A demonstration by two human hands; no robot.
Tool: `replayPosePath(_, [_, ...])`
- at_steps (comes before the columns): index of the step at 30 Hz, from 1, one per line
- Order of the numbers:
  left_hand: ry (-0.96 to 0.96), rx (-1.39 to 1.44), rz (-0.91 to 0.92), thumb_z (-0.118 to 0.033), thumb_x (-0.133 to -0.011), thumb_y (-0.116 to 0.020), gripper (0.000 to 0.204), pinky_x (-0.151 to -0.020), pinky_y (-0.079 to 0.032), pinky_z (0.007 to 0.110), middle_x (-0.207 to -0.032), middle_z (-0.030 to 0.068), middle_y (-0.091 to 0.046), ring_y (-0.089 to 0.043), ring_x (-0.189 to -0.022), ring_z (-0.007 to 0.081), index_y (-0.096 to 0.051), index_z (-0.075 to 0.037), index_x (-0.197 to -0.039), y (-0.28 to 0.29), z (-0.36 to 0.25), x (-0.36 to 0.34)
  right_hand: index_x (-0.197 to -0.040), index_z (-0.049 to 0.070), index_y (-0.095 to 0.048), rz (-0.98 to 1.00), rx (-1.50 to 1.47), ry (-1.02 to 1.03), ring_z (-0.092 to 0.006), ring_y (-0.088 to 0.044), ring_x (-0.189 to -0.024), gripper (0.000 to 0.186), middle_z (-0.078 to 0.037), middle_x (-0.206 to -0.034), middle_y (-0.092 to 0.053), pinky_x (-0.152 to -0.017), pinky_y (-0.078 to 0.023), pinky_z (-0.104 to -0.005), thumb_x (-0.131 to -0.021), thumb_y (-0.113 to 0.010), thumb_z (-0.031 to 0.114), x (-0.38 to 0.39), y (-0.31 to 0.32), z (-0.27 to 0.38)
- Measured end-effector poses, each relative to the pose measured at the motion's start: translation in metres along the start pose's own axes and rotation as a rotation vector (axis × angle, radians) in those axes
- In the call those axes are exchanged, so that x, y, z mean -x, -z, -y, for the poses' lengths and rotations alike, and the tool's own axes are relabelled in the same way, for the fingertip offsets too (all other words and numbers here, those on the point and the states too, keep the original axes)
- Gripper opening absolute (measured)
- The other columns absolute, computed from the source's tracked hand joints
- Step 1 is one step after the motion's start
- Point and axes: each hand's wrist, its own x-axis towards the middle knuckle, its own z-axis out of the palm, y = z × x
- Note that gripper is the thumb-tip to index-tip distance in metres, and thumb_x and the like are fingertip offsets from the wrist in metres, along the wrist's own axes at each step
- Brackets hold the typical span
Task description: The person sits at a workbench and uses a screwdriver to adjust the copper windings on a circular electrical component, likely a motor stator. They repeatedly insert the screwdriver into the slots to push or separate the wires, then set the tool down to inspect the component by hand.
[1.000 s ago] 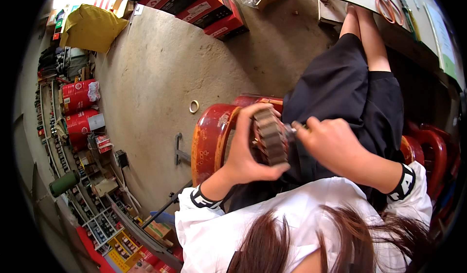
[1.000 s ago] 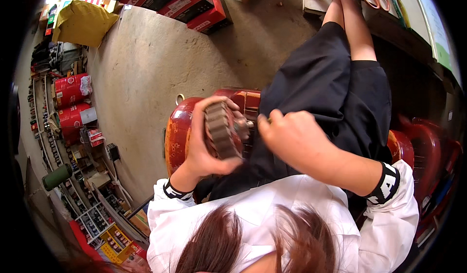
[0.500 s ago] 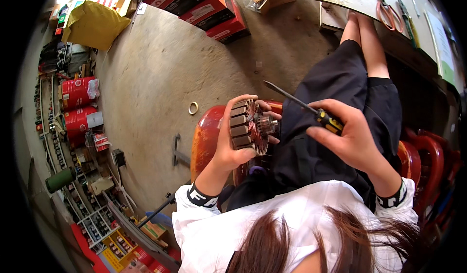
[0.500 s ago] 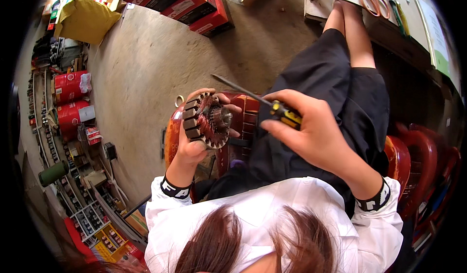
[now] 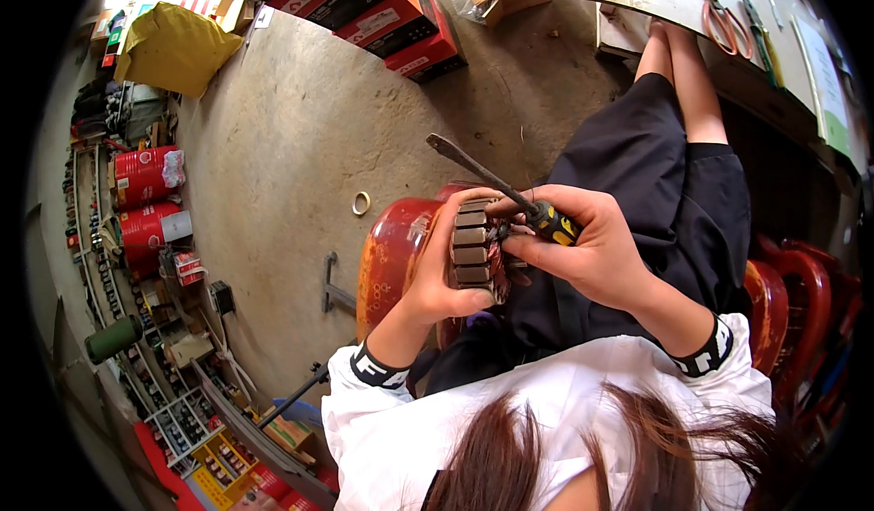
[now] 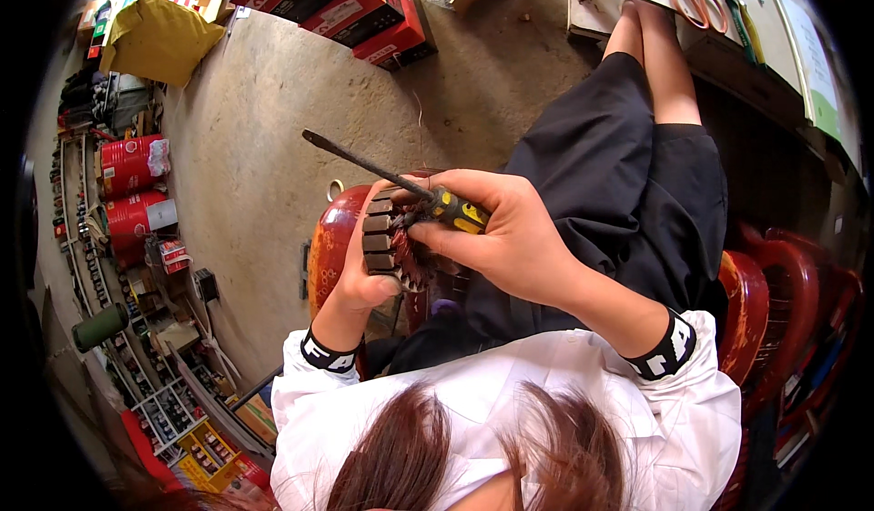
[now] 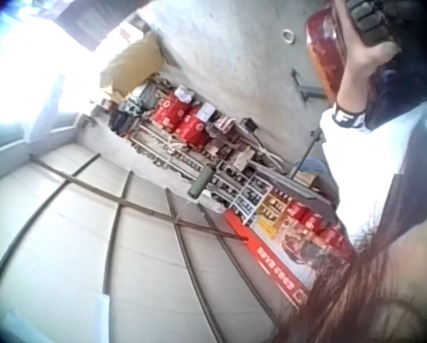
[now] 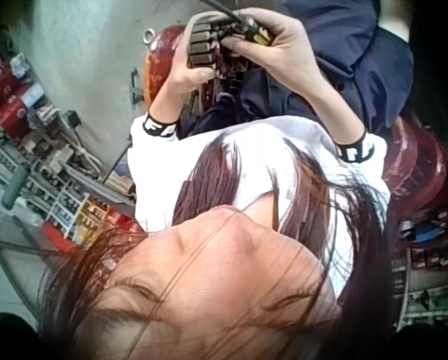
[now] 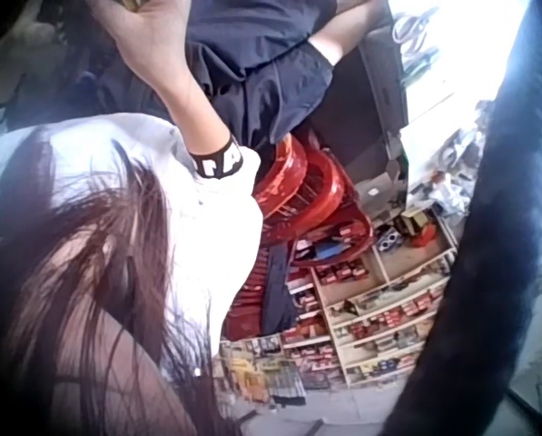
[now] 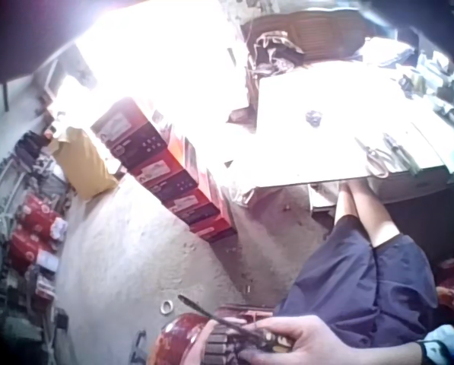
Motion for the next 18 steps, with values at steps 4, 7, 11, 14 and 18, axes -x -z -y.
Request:
replayPosePath(4, [0.008, -0.02, -0.021, -0.026, -0.061, -0.083, 0.099, -0.088, -0.057, 0.043, -0.131, 0.0146, -0.046, -0.056, -0.114, 0.0255, -0.027, -0.003, -0.14, -0.0002, -0.0003, 0.0018, -0.103, -0.002, -0.068, -0.028, 0.193, 0.121, -0.0035, -0.058, -0.083, 0.016, -0.001, -0.092, -0.066, -0.072, -0.047, -0.0199, -0.087, -0.068, 0.0, -0.0009, 0.0018, -0.0041])
replayPosePath(7, [0.025, -0.011, -0.021, -0.027, -0.061, -0.084, 0.1, -0.088, -0.057, 0.043, -0.132, 0.0141, -0.045, -0.055, -0.116, 0.0255, -0.027, -0.003, -0.14, -0.0024, -0.0015, 0.0011, -0.1, -0.001, -0.067, -0.037, 0.209, 0.138, -0.0032, -0.056, -0.08, 0.013, -0.001, -0.089, -0.064, -0.069, -0.045, -0.0196, -0.087, -0.068, 0.0, -0.0008, 0.002, -0.0021])
replayPosePath(11, [0.036, 0.008, -0.005, -0.029, -0.061, -0.085, 0.101, -0.088, -0.057, 0.043, -0.132, 0.0146, -0.045, -0.054, -0.118, 0.026, -0.028, -0.003, -0.14, -0.0026, -0.0003, -0.0007, -0.099, -0.001, -0.067, -0.073, 0.241, 0.163, -0.0027, -0.055, -0.077, 0.011, 0.001, -0.085, -0.063, -0.068, -0.044, -0.0188, -0.088, -0.068, 0.001, 0.0, 0.0035, -0.0018])
replayPosePath(14, [-0.009, 0.011, 0.001, -0.03, -0.061, -0.085, 0.101, -0.088, -0.057, 0.043, -0.131, 0.0154, -0.045, -0.054, -0.118, 0.0285, -0.029, -0.003, -0.14, -0.0013, 0.0031, -0.0003, -0.098, -0.001, -0.066, -0.139, 0.179, 0.151, -0.0026, -0.055, -0.074, 0.01, 0.002, -0.08, -0.061, -0.067, -0.045, -0.0188, -0.088, -0.067, 0.002, -0.0007, 0.0032, -0.0013])
replayPosePath(18, [-0.046, 0.044, 0.115, -0.03, -0.06, -0.086, 0.102, -0.086, -0.057, 0.043, -0.128, 0.0168, -0.046, -0.055, -0.117, 0.0339, -0.029, -0.003, -0.141, -0.0003, 0.0056, -0.0031, -0.099, -0.001, -0.064, -0.244, -0.004, 0.074, -0.0033, -0.057, -0.076, 0.011, 0.001, -0.082, -0.063, -0.068, -0.047, -0.0206, -0.091, -0.066, 0.006, 0.0, 0.0081, 0.0015])
